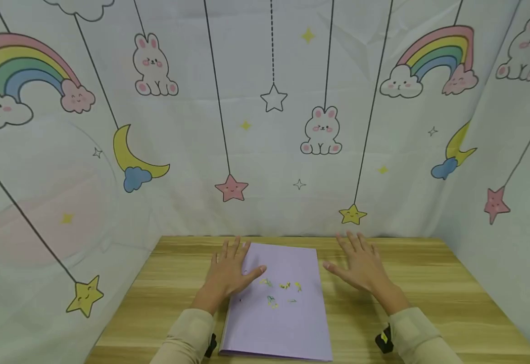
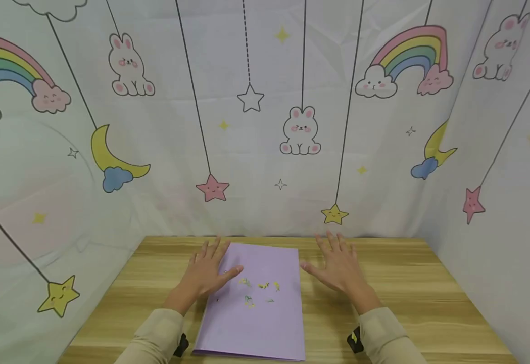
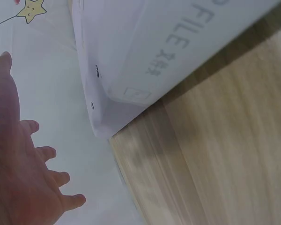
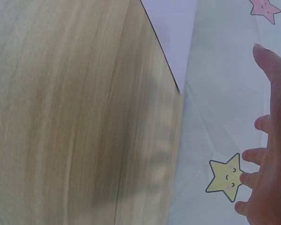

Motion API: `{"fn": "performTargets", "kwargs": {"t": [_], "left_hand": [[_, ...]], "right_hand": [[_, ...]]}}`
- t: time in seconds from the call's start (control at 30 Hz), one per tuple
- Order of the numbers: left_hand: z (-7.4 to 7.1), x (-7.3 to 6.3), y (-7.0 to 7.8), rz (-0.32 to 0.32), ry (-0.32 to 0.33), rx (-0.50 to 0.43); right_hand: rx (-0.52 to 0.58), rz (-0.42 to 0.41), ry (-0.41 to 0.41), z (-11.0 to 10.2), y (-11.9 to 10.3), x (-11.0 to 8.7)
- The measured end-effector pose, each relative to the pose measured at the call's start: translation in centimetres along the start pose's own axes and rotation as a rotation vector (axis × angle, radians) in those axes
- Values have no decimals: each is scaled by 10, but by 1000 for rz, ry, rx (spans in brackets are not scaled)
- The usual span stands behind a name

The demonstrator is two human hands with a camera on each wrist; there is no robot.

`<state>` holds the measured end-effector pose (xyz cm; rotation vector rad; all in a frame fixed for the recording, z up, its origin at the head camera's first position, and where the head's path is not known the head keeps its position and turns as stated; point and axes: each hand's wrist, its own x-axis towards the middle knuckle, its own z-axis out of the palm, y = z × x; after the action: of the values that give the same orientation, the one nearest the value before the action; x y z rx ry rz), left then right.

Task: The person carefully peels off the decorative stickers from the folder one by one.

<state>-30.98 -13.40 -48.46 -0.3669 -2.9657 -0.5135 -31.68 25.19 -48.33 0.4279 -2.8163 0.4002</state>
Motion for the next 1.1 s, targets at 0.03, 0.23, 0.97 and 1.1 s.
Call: {"fn": "performTargets", "kwargs": {"t": [0.03,0.23,0.97,1.1], "left_hand": [[1,0,0,1,-1,-3],[3,-1,2,12,-7,-6],[-3,0,14,156,-99,-33],[0,2,17,188,-122,0]], "right_hand": [[2,0,0,0,-1,0],[34,-18,14,2,-6,-2],[115,-99,28,2,-29,0],[192,-101,8,3,-34,1]]}}
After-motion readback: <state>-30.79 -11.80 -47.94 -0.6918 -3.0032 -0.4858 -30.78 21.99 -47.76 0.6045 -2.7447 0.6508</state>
